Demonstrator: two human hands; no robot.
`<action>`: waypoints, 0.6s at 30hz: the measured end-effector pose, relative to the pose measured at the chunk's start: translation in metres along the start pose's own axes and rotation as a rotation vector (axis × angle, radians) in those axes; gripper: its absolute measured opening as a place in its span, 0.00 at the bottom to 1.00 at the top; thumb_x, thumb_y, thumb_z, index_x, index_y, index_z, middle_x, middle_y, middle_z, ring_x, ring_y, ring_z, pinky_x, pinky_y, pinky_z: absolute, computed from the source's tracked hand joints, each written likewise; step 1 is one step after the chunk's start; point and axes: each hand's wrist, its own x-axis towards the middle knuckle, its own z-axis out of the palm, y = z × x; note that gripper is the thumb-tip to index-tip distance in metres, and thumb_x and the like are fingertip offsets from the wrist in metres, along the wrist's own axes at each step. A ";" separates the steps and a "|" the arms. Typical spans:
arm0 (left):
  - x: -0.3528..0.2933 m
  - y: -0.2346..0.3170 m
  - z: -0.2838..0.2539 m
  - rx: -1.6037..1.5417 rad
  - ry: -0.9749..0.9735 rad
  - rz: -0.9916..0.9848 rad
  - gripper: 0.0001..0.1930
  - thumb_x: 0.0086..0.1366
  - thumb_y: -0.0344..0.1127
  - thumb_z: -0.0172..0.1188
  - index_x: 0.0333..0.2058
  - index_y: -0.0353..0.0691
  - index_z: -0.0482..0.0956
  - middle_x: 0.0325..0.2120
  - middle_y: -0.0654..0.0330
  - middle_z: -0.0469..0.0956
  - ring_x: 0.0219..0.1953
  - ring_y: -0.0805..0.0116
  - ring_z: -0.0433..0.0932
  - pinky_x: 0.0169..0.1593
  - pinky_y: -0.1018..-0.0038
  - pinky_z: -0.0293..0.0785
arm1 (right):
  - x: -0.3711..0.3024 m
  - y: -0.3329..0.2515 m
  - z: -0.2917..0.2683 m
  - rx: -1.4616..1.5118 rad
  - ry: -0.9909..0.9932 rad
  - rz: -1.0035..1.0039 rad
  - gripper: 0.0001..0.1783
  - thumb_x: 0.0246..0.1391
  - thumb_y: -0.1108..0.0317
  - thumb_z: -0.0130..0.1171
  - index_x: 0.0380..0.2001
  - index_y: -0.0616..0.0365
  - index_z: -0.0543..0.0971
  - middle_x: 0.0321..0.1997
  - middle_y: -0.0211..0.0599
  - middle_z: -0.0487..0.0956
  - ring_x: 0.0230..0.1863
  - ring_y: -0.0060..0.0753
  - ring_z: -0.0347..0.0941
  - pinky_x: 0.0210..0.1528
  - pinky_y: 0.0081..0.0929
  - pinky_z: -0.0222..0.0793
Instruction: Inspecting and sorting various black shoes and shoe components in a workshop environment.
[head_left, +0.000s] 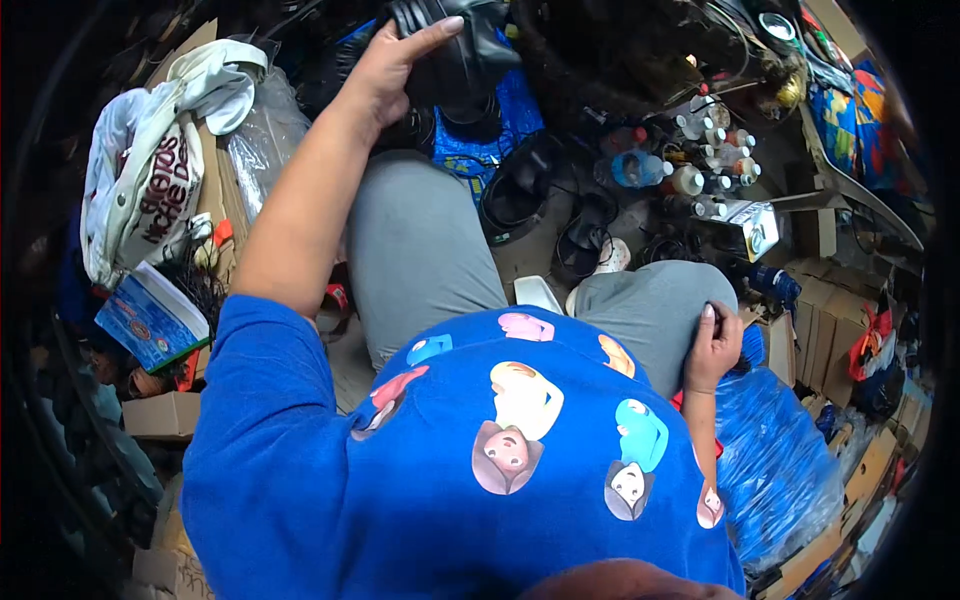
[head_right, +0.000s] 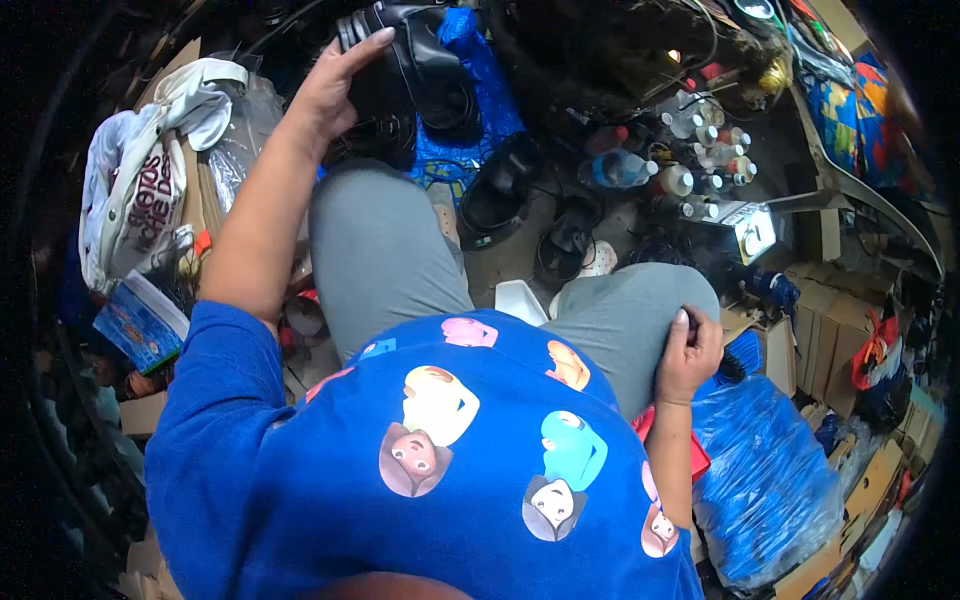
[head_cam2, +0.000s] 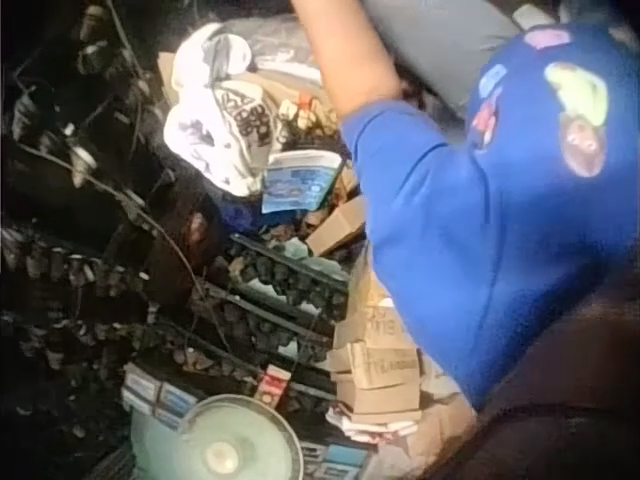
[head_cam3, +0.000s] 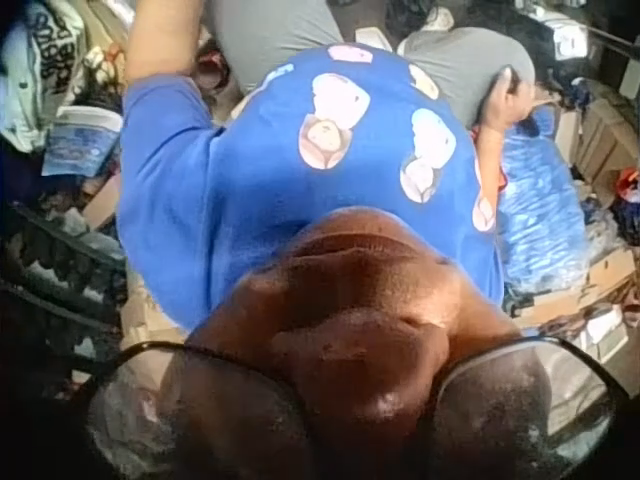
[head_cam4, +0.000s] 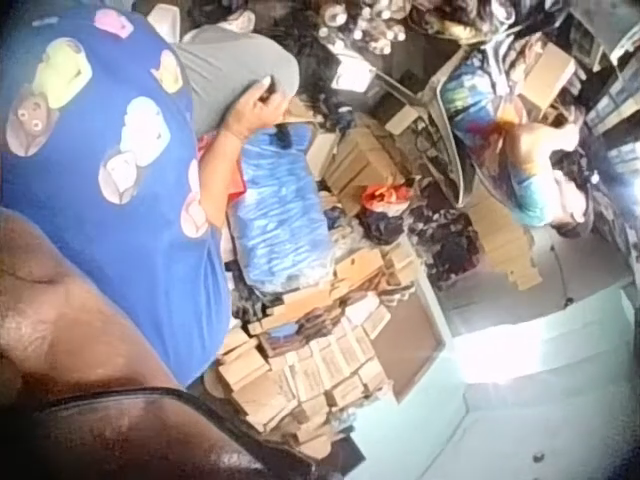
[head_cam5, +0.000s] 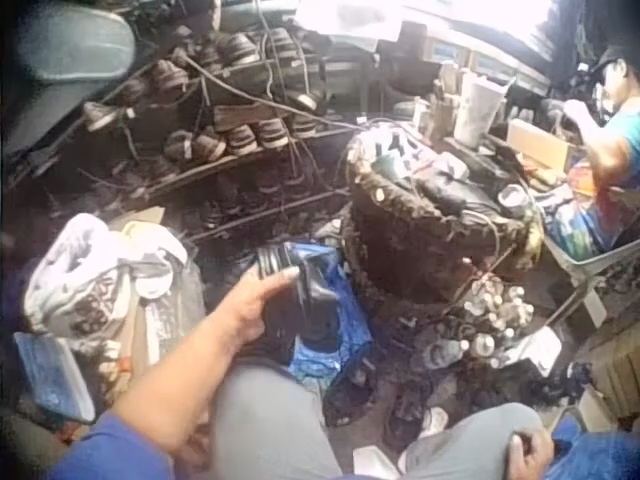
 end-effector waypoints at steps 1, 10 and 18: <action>0.019 -0.007 -0.016 0.146 0.090 0.040 0.15 0.54 0.35 0.62 0.40 0.38 0.74 0.32 0.60 0.78 0.34 0.69 0.78 0.39 0.72 0.76 | 0.002 -0.003 0.002 -0.007 0.009 -0.008 0.08 0.51 0.68 0.56 0.32 0.60 0.77 0.27 0.31 0.71 0.24 0.21 0.63 0.27 0.19 0.60; 0.120 -0.139 -0.102 1.553 0.296 0.220 0.21 0.45 0.40 0.64 0.39 0.41 0.74 0.43 0.52 0.68 0.43 0.53 0.71 0.43 0.58 0.68 | 0.004 -0.017 0.001 -0.132 -0.008 0.187 0.06 0.51 0.70 0.54 0.31 0.62 0.75 0.28 0.34 0.70 0.27 0.25 0.63 0.29 0.19 0.59; 0.143 -0.236 -0.113 1.848 0.070 -0.071 0.16 0.52 0.35 0.57 0.42 0.49 0.73 0.43 0.54 0.67 0.45 0.53 0.69 0.45 0.57 0.66 | 0.003 -0.016 0.001 -0.201 -0.014 0.275 0.08 0.54 0.68 0.51 0.30 0.63 0.71 0.29 0.32 0.67 0.27 0.23 0.60 0.30 0.20 0.58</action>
